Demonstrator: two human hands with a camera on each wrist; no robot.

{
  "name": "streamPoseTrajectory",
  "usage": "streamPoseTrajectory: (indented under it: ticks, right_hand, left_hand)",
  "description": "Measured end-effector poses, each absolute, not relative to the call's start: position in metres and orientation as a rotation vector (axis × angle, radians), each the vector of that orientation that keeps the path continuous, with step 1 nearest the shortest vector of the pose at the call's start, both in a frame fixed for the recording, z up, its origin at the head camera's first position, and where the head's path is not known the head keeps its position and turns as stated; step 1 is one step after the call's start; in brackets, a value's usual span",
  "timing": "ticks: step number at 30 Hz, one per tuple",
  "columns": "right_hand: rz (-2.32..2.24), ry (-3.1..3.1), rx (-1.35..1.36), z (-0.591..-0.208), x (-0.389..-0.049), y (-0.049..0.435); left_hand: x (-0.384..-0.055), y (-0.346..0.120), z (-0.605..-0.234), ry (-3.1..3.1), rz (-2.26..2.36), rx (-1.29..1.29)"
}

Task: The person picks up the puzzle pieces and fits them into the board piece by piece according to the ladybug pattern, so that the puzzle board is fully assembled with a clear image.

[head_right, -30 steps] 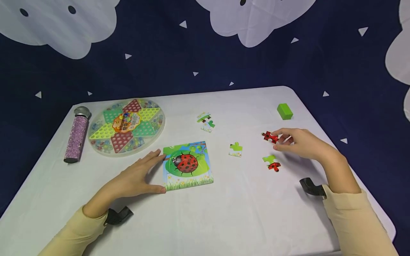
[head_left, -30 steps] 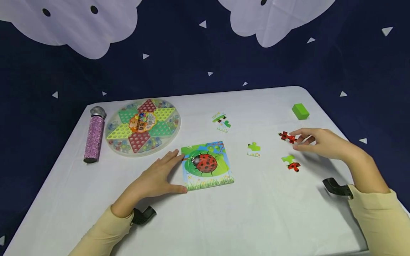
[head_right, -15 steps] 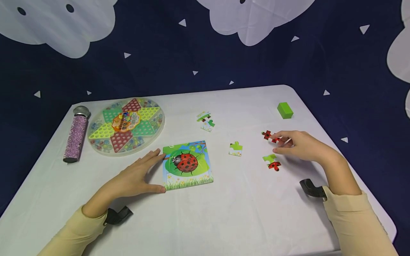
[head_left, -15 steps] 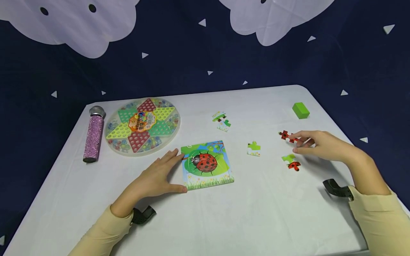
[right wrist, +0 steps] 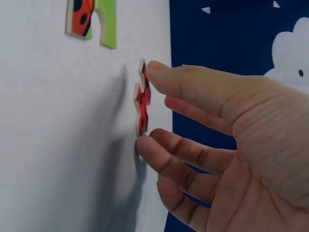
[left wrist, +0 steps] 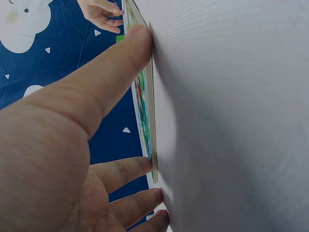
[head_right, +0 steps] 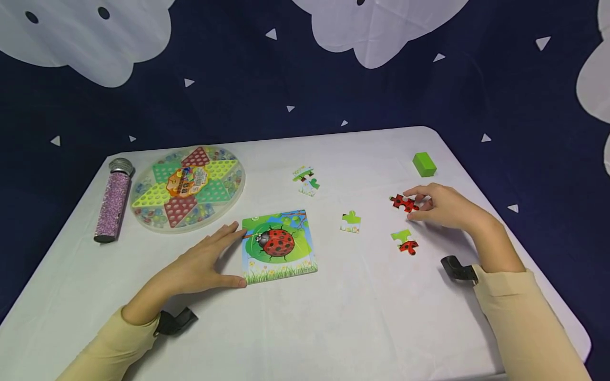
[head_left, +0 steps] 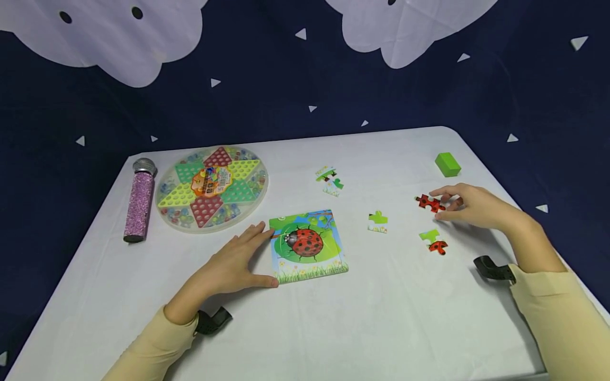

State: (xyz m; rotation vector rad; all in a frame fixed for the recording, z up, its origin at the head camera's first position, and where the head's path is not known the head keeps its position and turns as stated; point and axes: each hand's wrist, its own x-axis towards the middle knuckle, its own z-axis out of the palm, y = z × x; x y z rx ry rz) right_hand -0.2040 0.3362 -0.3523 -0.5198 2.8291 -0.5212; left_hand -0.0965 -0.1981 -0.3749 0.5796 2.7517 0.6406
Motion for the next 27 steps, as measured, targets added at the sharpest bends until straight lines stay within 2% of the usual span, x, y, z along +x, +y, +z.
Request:
streamPoseTrajectory:
  ticks: [27]
  right_hand:
    - [-0.550, 2.853, -0.589, -0.362, -0.225, 0.329]
  left_hand:
    - [-0.097, -0.199, -0.378, 2.746, 0.641, 0.559]
